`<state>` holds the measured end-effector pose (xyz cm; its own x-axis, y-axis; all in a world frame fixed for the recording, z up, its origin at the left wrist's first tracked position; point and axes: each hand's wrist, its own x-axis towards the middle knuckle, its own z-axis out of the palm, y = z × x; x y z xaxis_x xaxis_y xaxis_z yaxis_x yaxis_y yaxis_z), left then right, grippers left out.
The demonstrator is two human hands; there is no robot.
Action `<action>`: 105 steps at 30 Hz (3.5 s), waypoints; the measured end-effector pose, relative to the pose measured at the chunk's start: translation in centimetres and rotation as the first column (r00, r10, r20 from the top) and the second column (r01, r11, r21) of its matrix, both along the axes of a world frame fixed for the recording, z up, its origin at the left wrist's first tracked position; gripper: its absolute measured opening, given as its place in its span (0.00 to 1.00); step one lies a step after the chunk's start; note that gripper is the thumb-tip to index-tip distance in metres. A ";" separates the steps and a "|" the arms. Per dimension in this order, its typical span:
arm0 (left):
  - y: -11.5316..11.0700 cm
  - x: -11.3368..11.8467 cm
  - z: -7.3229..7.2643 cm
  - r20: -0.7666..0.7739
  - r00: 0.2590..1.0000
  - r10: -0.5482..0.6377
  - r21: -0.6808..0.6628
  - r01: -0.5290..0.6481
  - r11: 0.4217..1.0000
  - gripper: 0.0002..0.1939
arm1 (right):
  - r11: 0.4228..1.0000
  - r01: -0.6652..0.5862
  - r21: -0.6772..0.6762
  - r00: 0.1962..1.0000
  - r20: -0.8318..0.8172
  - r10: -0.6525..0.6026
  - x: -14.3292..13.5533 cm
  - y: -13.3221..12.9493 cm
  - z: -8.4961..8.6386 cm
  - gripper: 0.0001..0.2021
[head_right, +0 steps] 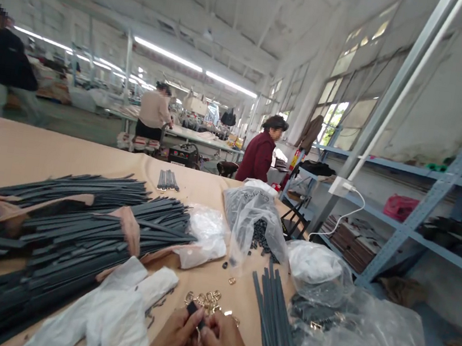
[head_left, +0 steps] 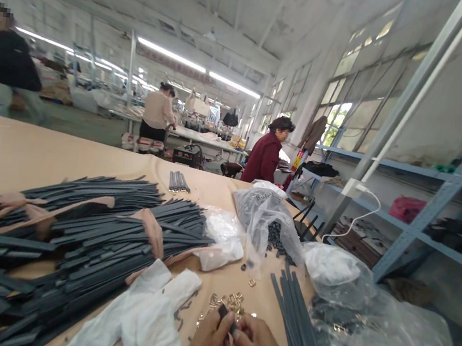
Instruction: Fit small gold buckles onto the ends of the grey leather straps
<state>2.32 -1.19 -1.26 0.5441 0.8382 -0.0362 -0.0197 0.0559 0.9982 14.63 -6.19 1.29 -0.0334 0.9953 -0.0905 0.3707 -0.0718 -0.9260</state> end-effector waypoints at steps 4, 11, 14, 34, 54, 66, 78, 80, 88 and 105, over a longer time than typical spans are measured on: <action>1.0 -0.7 -0.3 0.017 0.988 0.157 -0.078 -0.155 0.985 0.19 | 0.999 0.013 -0.033 0.997 -0.081 -0.015 -1.4 1.3 -0.3 0.10; 1.1 -0.7 -0.6 0.184 0.952 0.244 -0.344 -0.170 0.923 0.16 | 0.993 -0.073 -0.089 0.974 -0.221 0.052 0.0 0.7 -0.2 0.09; 0.8 -0.5 -0.2 0.207 0.950 0.235 -0.382 -0.142 0.913 0.16 | 0.991 -0.086 -0.099 0.964 -0.261 0.057 0.2 0.5 0.0 0.08; 1.4 -0.9 0.1 0.270 0.876 0.400 -0.414 -0.269 0.870 0.16 | 0.976 -0.110 -0.189 0.949 -0.311 0.047 1.5 0.0 0.2 0.10; -0.8 -0.7 -0.1 0.358 0.774 -0.522 -0.344 0.629 0.697 0.19 | 0.740 0.672 -0.037 0.287 -0.908 -0.306 1.9 -0.3 2.7 0.08; 0.0 -0.6 0.3 0.293 0.947 -0.131 -0.366 0.238 0.900 0.14 | 0.846 0.522 -0.109 0.786 -0.323 -0.526 3.3 -6.5 0.9 0.15; -0.3 -0.7 0.3 0.267 0.940 -0.214 -0.333 0.299 0.894 0.15 | 0.976 -0.016 0.217 0.848 0.520 -0.102 1.0 -2.7 2.9 0.06; -0.2 -0.7 0.3 0.272 0.948 -0.165 -0.344 0.256 0.903 0.16 | 0.997 -0.033 0.076 0.924 0.383 0.002 1.1 -2.1 2.5 0.07; -0.1 -0.6 0.4 0.245 0.968 -0.056 -0.393 0.151 0.907 0.18 | 0.991 -0.059 -0.121 0.965 -0.260 0.025 0.2 -1.2 0.8 0.06; -1.1 -0.4 0.3 -0.193 0.970 0.150 0.510 -0.031 0.860 0.06 | 0.983 0.115 -0.143 0.933 -0.323 -0.156 0.5 -0.9 -1.3 0.09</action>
<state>1.89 -2.33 -1.00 0.4928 0.8196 0.2922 0.2210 -0.4427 0.8690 15.13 -7.05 -0.06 0.0523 0.9749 -0.2164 0.0227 -0.2178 -0.9757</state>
